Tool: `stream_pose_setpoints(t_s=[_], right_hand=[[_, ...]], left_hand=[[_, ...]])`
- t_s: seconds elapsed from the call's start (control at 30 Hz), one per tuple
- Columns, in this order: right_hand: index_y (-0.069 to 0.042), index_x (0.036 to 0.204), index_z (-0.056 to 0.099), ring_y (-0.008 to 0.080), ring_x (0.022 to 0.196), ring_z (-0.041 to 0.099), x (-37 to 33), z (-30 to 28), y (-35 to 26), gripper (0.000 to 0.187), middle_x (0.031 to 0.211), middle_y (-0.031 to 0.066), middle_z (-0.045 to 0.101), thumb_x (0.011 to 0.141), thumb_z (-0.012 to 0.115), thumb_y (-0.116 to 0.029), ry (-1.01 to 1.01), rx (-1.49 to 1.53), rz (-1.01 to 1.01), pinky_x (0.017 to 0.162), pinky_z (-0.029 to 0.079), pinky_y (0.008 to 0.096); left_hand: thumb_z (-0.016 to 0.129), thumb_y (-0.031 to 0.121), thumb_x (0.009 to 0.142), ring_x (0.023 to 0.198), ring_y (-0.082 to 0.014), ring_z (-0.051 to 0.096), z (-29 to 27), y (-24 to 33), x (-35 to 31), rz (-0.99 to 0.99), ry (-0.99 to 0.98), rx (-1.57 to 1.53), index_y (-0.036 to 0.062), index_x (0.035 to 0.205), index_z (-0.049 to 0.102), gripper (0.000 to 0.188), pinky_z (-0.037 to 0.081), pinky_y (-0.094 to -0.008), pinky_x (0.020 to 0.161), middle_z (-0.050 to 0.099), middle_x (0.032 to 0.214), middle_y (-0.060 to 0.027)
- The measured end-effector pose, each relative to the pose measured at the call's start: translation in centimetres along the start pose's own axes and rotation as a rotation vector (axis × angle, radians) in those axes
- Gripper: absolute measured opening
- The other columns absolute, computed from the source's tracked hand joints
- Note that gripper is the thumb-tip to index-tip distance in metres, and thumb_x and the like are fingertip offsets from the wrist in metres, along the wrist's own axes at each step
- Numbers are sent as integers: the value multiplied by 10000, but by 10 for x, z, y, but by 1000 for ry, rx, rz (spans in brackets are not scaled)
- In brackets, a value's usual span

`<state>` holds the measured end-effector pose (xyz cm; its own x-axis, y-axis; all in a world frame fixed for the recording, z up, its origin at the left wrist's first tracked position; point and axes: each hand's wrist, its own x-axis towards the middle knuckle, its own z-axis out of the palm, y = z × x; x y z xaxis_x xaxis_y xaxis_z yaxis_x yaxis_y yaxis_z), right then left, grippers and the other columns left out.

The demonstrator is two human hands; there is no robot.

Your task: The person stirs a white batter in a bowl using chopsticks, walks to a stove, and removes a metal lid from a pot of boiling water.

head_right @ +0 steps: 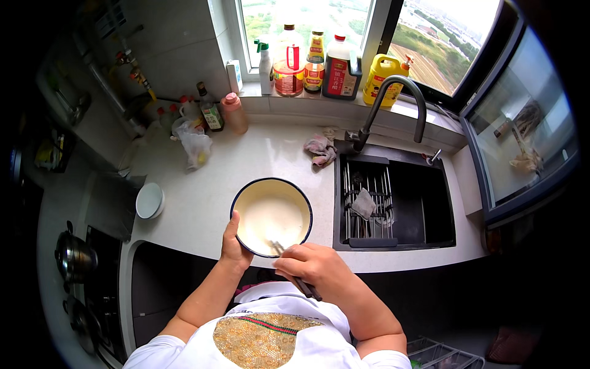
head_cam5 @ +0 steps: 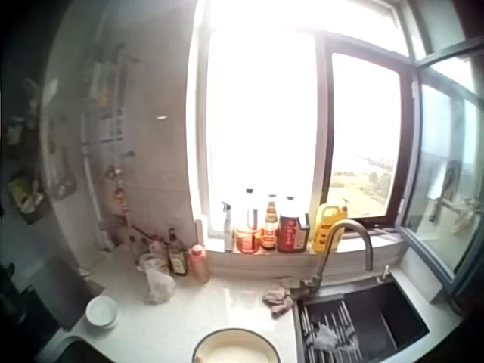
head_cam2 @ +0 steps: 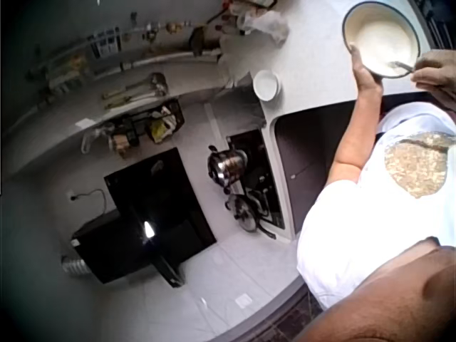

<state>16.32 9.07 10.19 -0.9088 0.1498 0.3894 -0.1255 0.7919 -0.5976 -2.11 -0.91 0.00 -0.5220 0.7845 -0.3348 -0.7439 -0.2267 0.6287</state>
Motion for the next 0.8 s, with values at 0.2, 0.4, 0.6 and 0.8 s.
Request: stream_pose_setpoints(t_s=[0.2,0.4,0.6,0.8], right_hand=[[-86,938,638,224,791,629,4,17,18,205,900,47,625,741,690,-113,105,-294,-29,653,521,318],[-85,903,657,238,767,622,0,3,-2,180,858,46,609,743,714,-147,-25,-39,10,629,508,327],[-92,985,644,237,860,612,4,20,29,289,953,63,615,700,674,-64,115,-311,-43,684,522,315],[-100,966,664,228,756,626,-7,-4,1,230,869,52,635,740,687,-65,-8,-153,67,648,516,325]], left_hand=[[542,486,903,1139,-222,536,2,-3,1,-15,-24,-8,42,1272,487,580,407,-364,988,576,1209,-99],[531,479,910,1148,-225,533,-2,-5,2,-17,12,-29,44,1276,485,571,408,-365,990,573,1217,-101],[528,479,911,1150,-226,534,8,-3,0,-7,-21,-14,43,1284,476,576,414,-367,988,567,1225,-102],[541,469,907,1153,-226,534,2,0,1,12,32,-7,41,1286,472,576,421,-366,981,566,1227,-103]])
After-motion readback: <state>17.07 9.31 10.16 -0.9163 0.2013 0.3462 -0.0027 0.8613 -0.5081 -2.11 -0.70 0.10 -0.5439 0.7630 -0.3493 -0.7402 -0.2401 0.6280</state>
